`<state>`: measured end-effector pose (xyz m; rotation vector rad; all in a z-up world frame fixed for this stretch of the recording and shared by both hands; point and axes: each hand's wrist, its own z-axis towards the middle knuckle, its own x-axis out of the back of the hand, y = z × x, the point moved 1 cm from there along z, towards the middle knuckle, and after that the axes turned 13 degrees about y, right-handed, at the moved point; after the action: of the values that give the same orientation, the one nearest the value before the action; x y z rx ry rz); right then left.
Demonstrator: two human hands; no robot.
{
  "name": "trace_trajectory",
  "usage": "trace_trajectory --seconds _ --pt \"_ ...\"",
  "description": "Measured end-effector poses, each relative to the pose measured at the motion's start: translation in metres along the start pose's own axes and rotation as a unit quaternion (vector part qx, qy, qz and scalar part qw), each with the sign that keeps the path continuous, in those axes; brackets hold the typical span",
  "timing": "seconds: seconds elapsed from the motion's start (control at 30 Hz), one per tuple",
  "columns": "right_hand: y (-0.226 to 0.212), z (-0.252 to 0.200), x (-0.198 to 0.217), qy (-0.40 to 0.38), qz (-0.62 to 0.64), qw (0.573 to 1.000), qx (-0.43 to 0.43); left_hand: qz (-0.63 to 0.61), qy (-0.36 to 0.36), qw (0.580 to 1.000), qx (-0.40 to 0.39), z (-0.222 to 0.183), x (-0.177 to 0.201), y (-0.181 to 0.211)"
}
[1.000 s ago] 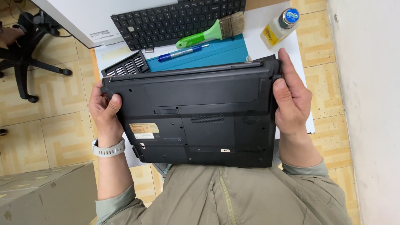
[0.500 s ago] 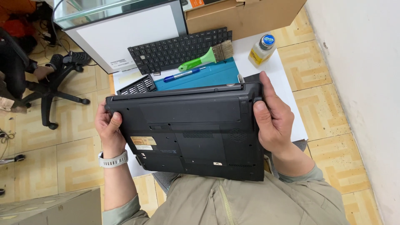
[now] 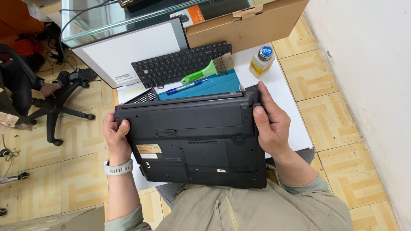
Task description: Removing a laptop battery and cleaning the battery contacts and compartment using a toothbrush and cleaning solution.
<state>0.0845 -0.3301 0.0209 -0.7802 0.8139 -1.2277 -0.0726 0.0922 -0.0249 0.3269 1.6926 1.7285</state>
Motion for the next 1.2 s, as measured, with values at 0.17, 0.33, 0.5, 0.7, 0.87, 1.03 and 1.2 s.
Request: trace_trajectory --seconds 0.17,0.33,0.5,0.7,0.87,1.03,1.2 --pt "0.007 -0.008 0.003 0.004 0.006 1.000 0.007 0.007 -0.004 1.000 -0.014 -0.003 -0.009 0.012" --pt "0.006 -0.012 0.005 0.013 0.011 1.000 0.012 0.013 -0.011 1.000 -0.017 0.000 -0.004 0.007" --pt "-0.016 -0.006 0.001 0.007 0.027 1.000 0.015 0.019 -0.010 1.000 -0.022 0.003 0.005 0.002" --pt "-0.002 0.002 0.004 0.019 0.028 0.999 0.033 0.024 -0.002 0.999 -0.046 -0.005 -0.006 0.016" --pt "0.031 0.006 0.010 0.018 0.032 0.998 0.044 0.016 0.009 0.997 -0.069 -0.014 -0.012 0.023" --pt "0.041 0.011 0.016 0.016 0.029 0.998 0.051 0.025 0.024 0.996 -0.087 -0.028 -0.016 0.038" --pt "0.009 0.027 0.005 0.028 0.043 0.995 0.083 0.039 0.030 0.990 -0.134 -0.039 -0.016 0.054"
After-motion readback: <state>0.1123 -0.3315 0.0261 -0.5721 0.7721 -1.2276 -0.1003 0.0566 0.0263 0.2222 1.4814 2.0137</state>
